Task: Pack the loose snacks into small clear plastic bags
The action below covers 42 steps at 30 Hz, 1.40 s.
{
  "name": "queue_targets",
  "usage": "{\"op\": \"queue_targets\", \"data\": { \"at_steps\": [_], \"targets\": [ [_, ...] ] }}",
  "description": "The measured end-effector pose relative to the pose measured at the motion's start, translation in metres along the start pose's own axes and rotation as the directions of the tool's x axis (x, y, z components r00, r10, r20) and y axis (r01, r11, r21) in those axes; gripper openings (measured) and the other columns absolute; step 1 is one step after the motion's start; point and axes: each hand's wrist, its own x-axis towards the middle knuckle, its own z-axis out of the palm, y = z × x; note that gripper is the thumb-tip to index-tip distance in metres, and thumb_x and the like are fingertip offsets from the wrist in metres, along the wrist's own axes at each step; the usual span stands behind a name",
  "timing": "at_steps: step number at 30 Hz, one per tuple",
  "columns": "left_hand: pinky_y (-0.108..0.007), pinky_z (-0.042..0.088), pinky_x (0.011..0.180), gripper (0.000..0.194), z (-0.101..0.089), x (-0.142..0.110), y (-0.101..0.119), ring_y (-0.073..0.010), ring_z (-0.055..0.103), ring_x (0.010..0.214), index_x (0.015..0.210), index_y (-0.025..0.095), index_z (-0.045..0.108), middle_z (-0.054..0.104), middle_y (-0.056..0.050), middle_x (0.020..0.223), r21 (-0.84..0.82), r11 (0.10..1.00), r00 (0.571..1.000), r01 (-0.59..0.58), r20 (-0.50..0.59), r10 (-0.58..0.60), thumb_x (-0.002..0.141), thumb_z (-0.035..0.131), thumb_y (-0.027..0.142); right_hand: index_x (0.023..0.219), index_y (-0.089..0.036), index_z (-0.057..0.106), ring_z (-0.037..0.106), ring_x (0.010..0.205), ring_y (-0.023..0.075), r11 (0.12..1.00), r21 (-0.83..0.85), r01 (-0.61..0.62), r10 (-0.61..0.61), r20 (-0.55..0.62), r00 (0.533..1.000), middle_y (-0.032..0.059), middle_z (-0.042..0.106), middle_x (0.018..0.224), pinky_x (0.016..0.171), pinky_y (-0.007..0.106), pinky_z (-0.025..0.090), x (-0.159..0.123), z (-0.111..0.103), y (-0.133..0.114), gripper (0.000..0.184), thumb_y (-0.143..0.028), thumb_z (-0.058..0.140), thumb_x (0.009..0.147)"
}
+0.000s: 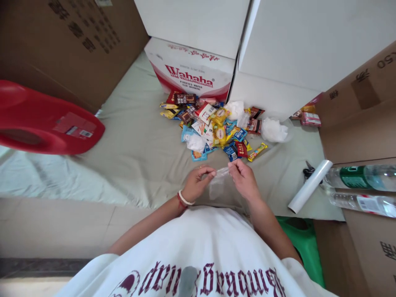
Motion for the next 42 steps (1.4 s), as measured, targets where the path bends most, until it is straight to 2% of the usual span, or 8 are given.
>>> {"op": "queue_targets", "data": {
  "at_steps": [5,11,19,23,26,30,37,42],
  "targets": [
    [-0.030,0.049,0.075,0.042,-0.007,0.002,-0.005,-0.0154,0.057,0.075,0.085,0.020,0.057,0.062,-0.001,0.079,-0.243,0.960,0.990,0.138,0.000,-0.143,0.096,0.053,0.061,0.082,-0.023,0.052,0.041,0.054,0.0099,0.993,-0.051,0.104,-0.107,-0.065,0.992,-0.0045,0.048,0.066,0.049,0.023,0.034,0.004,-0.016,-0.002,0.042,-0.062,0.061,0.094],
    [-0.043,0.045,0.105,0.060,0.001,-0.003,-0.002,-0.0278,0.058,0.118,0.112,0.021,0.066,0.064,-0.012,0.123,0.017,0.999,0.997,-0.047,-0.057,0.048,0.070,0.083,0.061,0.081,-0.024,0.048,0.034,0.048,0.0090,0.986,0.152,-0.070,0.078,-0.048,0.996,-0.0055,0.045,0.064,0.042,0.023,0.025,0.001,0.009,0.001,0.051,-0.071,0.069,0.083],
    [-0.031,0.047,0.079,0.055,-0.011,-0.001,-0.005,-0.0179,0.059,0.079,0.077,0.018,0.067,0.065,-0.002,0.077,-0.141,0.980,0.990,0.139,0.048,-0.133,0.092,0.055,0.069,0.080,-0.024,0.048,0.043,0.056,0.0116,0.999,-0.015,0.039,-0.038,0.036,0.999,-0.0032,0.049,0.068,0.052,0.025,0.037,0.008,-0.011,-0.003,0.047,-0.068,0.062,0.090],
    [-0.029,0.046,0.065,0.054,0.000,-0.001,-0.003,-0.0139,0.055,0.063,0.077,0.021,0.056,0.058,0.001,0.067,-0.279,0.944,0.971,0.178,-0.104,-0.214,0.093,0.051,0.072,0.110,-0.024,0.057,0.059,0.110,0.0216,0.967,-0.147,0.207,-0.215,-0.040,0.976,0.0086,0.062,0.120,0.089,0.033,0.050,0.013,0.000,0.007,0.060,-0.062,0.083,0.072],
    [-0.026,0.038,0.050,0.053,-0.003,0.000,0.000,-0.0106,0.041,0.047,0.079,0.024,0.048,0.045,0.006,0.056,-0.399,0.894,0.953,0.204,-0.128,-0.275,0.090,0.053,0.075,0.126,-0.023,0.056,0.061,0.104,0.0208,0.995,-0.088,0.054,-0.036,0.190,0.981,0.0075,0.065,0.113,0.087,0.033,0.050,0.015,0.007,0.019,0.075,-0.056,0.087,0.067],
    [-0.023,0.027,0.044,0.054,-0.032,0.001,0.001,-0.0073,0.026,0.043,0.080,0.024,0.047,0.029,0.011,0.053,-0.447,0.857,0.946,0.258,-0.063,-0.318,0.084,0.061,0.076,0.101,-0.018,0.066,0.053,0.069,0.0116,0.987,-0.054,-0.152,0.160,0.459,0.874,-0.0020,0.060,0.078,0.066,0.024,0.043,0.015,-0.008,0.031,0.051,-0.057,0.082,0.073],
    [-0.021,0.026,0.053,0.047,-0.085,-0.003,0.000,-0.0071,0.032,0.054,0.084,0.019,0.058,0.037,0.010,0.061,-0.115,0.952,0.949,0.283,0.175,-0.261,0.067,0.086,0.053,0.081,-0.018,0.063,0.047,0.062,0.0104,0.986,-0.123,-0.110,0.150,0.379,0.913,-0.0023,0.059,0.070,0.059,0.023,0.037,0.010,-0.049,0.013,0.044,-0.060,0.076,0.081],
    [-0.022,0.026,0.053,0.033,-0.100,0.002,-0.015,-0.0093,0.033,0.057,0.072,0.017,0.065,0.040,0.007,0.058,0.175,0.926,0.911,0.336,0.188,-0.366,0.068,0.077,0.047,0.076,-0.018,0.063,0.045,0.059,0.0113,0.966,-0.257,-0.015,0.132,0.443,0.887,-0.0034,0.056,0.064,0.055,0.022,0.035,0.012,-0.058,0.014,0.042,-0.058,0.076,0.080]
  ]
}}
